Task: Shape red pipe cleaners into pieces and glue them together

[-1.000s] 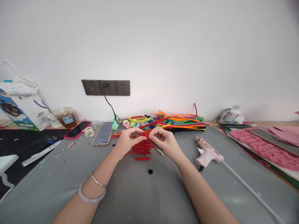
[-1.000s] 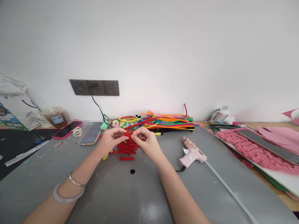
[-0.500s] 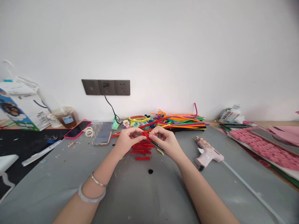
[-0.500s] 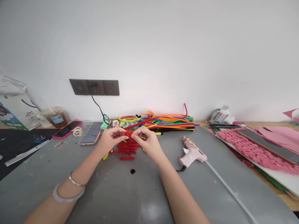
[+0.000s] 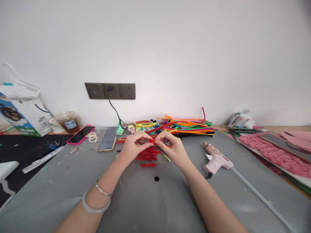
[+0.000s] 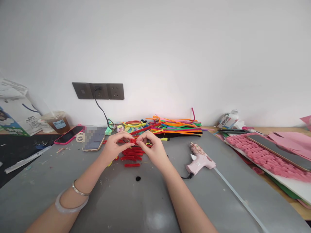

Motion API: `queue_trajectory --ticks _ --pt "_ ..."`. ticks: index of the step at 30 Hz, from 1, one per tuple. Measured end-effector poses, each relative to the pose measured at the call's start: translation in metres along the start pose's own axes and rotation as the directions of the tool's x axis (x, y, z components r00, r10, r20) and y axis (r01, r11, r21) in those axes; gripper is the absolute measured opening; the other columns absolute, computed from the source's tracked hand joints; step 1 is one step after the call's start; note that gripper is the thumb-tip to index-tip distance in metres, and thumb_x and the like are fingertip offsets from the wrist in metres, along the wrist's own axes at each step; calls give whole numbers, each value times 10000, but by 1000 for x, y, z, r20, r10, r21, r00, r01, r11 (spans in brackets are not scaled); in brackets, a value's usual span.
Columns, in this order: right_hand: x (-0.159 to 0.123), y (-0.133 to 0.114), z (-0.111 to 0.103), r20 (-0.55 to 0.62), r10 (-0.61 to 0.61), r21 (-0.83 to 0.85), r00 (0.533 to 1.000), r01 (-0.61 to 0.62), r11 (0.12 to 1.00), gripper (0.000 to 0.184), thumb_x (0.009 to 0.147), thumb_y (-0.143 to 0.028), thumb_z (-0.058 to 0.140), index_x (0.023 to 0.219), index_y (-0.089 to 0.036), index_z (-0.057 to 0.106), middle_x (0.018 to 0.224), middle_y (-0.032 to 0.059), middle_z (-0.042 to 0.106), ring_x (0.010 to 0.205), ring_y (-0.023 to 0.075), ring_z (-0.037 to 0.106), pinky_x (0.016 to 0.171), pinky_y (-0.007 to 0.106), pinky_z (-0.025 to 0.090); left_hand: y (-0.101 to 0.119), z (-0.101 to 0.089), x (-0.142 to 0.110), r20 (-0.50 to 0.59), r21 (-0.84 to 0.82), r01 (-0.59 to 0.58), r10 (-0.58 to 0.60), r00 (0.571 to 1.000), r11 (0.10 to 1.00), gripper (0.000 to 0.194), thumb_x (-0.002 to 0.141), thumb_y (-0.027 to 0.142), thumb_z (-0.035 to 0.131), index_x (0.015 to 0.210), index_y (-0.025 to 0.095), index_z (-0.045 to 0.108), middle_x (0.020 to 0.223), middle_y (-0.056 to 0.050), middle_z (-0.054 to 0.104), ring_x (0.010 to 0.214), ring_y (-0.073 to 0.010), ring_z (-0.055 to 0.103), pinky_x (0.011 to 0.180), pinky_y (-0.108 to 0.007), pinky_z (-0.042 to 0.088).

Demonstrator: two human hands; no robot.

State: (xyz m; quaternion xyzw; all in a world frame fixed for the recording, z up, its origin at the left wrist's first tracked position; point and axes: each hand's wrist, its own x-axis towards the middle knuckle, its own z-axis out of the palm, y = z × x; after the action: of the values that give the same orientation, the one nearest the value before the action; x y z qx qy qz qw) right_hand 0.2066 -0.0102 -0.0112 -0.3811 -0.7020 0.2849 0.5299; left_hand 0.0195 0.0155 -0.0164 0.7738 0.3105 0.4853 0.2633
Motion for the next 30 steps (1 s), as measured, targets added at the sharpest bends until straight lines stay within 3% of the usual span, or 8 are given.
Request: queue_trajectory --ticks 9,22,30 --pt "-1 -1 -1 27 -18 -28 999 19 999 158 897 -327 598 783 -217 597 770 26 593 704 171 516 661 304 429 0 1 -2 -38 65 5 -3 999 998 134 766 310 770 797 192 713 794 -29 739 754 -186 665 770 -308 518" --pt "-2 -1 -2 42 -29 -36 999 30 999 116 886 -243 600 775 -211 604 770 17 602 733 169 544 686 295 426 -5 2 -3 -73 64 -60 65 995 996 107 751 268 787 790 190 724 793 -32 738 773 -180 661 788 -305 508" --pt "-2 -1 -1 45 -22 -43 999 24 999 136 893 -281 596 773 -217 608 768 21 607 731 175 551 682 302 434 -4 3 -2 -87 60 -42 47 995 997 154 761 344 772 775 196 733 783 -44 744 762 -191 667 775 -322 523"
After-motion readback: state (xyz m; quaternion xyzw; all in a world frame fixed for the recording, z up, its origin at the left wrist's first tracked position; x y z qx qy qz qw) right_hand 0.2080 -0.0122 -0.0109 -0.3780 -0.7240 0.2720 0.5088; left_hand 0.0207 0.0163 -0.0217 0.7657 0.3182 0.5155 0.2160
